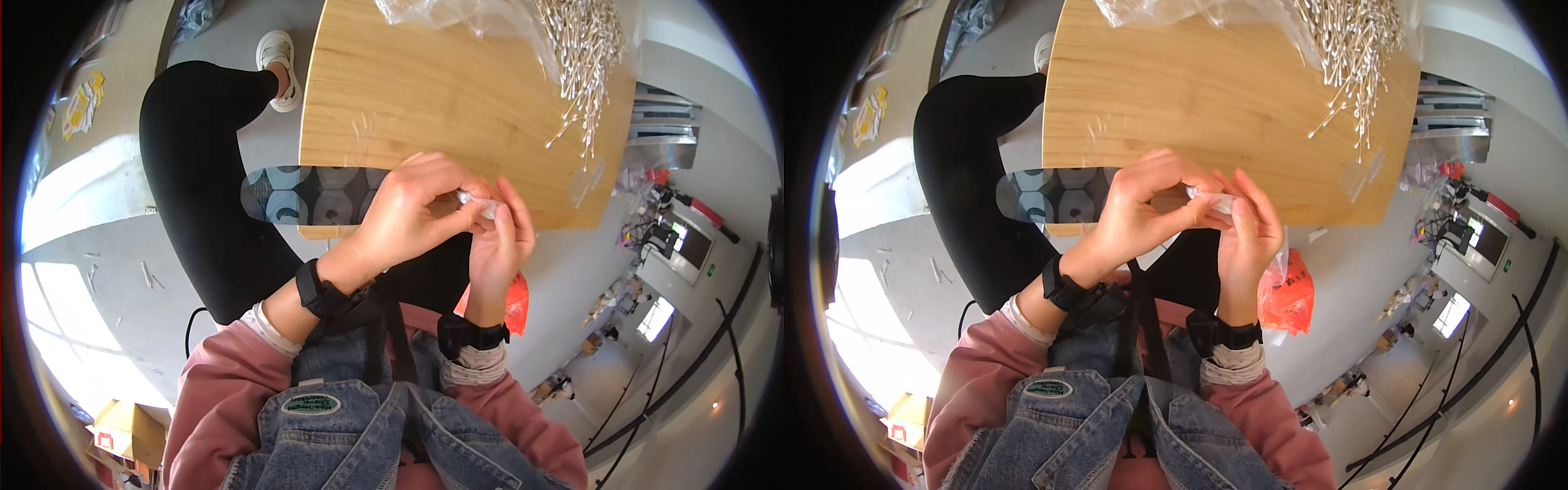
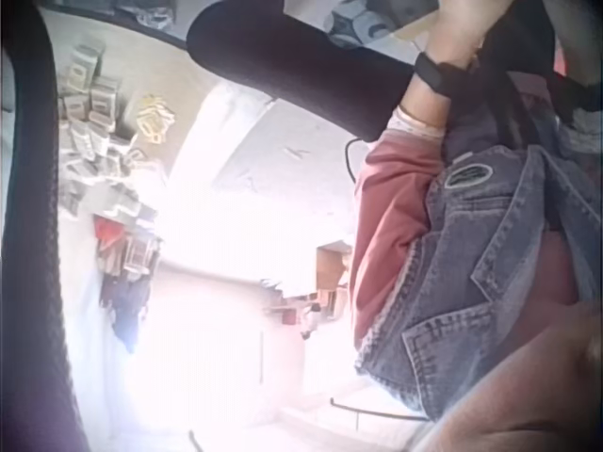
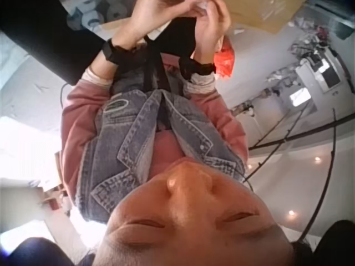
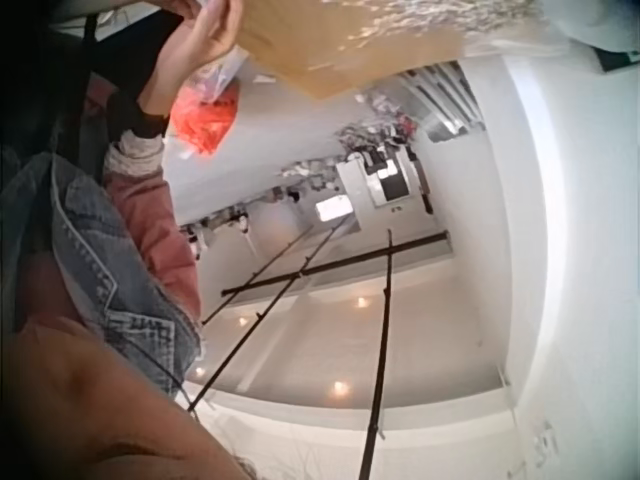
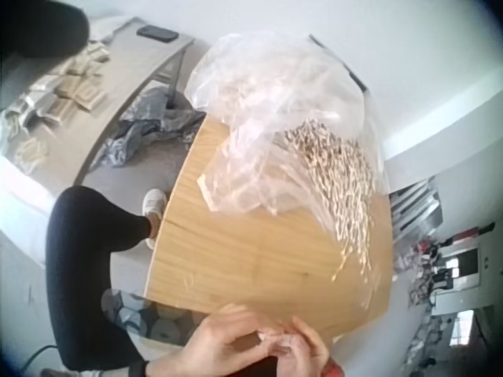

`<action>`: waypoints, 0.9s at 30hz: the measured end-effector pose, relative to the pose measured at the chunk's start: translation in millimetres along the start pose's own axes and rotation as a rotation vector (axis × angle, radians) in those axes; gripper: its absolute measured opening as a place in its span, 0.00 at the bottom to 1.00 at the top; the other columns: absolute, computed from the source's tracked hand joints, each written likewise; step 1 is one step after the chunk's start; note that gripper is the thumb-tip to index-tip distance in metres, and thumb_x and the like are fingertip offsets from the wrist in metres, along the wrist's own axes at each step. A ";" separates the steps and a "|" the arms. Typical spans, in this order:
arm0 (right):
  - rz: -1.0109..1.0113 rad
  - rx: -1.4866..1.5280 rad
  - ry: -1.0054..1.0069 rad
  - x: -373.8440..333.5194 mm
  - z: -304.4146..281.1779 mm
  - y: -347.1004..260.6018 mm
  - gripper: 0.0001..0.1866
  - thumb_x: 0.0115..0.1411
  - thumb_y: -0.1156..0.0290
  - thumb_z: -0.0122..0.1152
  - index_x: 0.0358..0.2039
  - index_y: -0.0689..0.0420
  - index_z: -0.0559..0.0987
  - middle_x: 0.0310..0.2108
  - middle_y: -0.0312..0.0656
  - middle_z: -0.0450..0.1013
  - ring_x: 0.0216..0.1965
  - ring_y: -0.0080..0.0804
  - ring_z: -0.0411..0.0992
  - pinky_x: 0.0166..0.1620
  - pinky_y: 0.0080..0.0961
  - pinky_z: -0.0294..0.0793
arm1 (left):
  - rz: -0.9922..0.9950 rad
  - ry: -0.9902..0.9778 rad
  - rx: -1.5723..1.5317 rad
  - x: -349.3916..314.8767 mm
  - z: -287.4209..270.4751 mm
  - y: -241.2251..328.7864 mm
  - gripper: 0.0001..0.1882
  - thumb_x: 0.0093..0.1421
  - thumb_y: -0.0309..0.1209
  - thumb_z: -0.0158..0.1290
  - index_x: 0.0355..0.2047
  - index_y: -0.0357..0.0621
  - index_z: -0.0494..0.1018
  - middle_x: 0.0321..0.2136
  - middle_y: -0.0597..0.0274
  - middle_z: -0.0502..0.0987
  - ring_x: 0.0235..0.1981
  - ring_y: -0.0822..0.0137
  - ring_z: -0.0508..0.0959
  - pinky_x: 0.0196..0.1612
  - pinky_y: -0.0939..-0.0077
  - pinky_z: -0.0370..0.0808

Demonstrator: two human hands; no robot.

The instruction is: Manually placing a bundle of cotton swabs into a small plastic bag and sealing it with a label.

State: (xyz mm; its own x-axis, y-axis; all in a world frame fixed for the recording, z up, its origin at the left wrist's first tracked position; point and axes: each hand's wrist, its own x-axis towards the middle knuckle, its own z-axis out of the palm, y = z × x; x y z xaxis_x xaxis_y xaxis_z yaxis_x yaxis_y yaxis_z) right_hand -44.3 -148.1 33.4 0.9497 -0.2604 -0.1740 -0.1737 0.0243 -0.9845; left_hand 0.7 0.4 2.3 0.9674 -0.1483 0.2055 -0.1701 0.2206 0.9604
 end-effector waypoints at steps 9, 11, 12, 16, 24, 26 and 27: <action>0.026 0.321 -0.109 -4.9 1.4 -1.0 0.19 0.65 0.67 0.49 0.50 0.70 0.70 0.48 0.61 0.69 0.43 0.40 0.75 0.40 0.28 0.80 | -0.072 -0.007 -0.080 -3.5 3.6 -2.4 0.06 0.53 0.22 0.59 0.32 0.37 0.76 0.29 0.59 0.77 0.31 0.67 0.75 0.32 0.78 0.72; -0.016 0.041 -0.068 -4.8 1.3 2.1 0.16 0.65 0.71 0.50 0.47 0.69 0.72 0.49 0.61 0.69 0.43 0.40 0.75 0.39 0.28 0.81 | -0.026 -0.023 -0.027 -3.1 3.1 -2.3 0.09 0.51 0.22 0.60 0.34 0.37 0.76 0.31 0.58 0.78 0.31 0.66 0.76 0.33 0.76 0.73; -0.016 0.042 -0.067 -4.5 -0.4 5.3 0.16 0.65 0.71 0.50 0.47 0.69 0.72 0.49 0.61 0.69 0.43 0.40 0.75 0.39 0.28 0.81 | -0.026 -0.025 -0.027 -1.7 3.3 -2.0 0.09 0.51 0.22 0.60 0.34 0.37 0.76 0.31 0.58 0.78 0.31 0.66 0.76 0.33 0.76 0.73; -0.211 -0.132 0.033 -4.6 0.0 11.1 0.11 0.63 0.76 0.51 0.43 0.69 0.75 0.48 0.62 0.69 0.43 0.39 0.75 0.38 0.27 0.80 | 0.115 -0.037 0.065 1.1 1.8 -2.8 0.09 0.49 0.23 0.61 0.33 0.38 0.78 0.31 0.59 0.79 0.31 0.63 0.77 0.34 0.71 0.73; -0.244 -0.172 0.177 -9.1 1.6 3.0 0.07 0.58 0.82 0.55 0.36 0.69 0.78 0.41 0.57 0.75 0.42 0.38 0.75 0.41 0.27 0.78 | 0.275 -0.005 0.188 1.5 5.0 -4.5 0.11 0.43 0.23 0.60 0.30 0.42 0.79 0.30 0.63 0.80 0.29 0.63 0.77 0.34 0.71 0.71; -0.304 -0.200 0.132 -5.8 -0.7 6.7 0.07 0.59 0.82 0.54 0.36 0.69 0.78 0.40 0.59 0.75 0.40 0.39 0.76 0.39 0.27 0.79 | 0.286 0.008 0.208 1.6 3.0 -5.2 0.11 0.43 0.24 0.61 0.30 0.43 0.79 0.30 0.65 0.80 0.28 0.65 0.77 0.34 0.73 0.70; -0.316 -0.213 0.150 -9.9 -1.8 9.7 0.07 0.59 0.81 0.54 0.36 0.70 0.77 0.40 0.60 0.74 0.39 0.40 0.76 0.38 0.27 0.79 | 0.332 -0.010 0.230 0.4 0.9 -1.4 0.10 0.43 0.24 0.60 0.30 0.43 0.79 0.29 0.65 0.80 0.28 0.65 0.77 0.33 0.73 0.70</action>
State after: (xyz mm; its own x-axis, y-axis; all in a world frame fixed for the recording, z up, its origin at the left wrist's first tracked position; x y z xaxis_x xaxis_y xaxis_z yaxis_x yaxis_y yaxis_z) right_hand -55.9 -147.1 25.5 0.9191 -0.3612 0.1574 0.0558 -0.2762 -0.9595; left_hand 1.1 -0.8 1.2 0.8509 -0.1153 0.5125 -0.5118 0.0373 0.8583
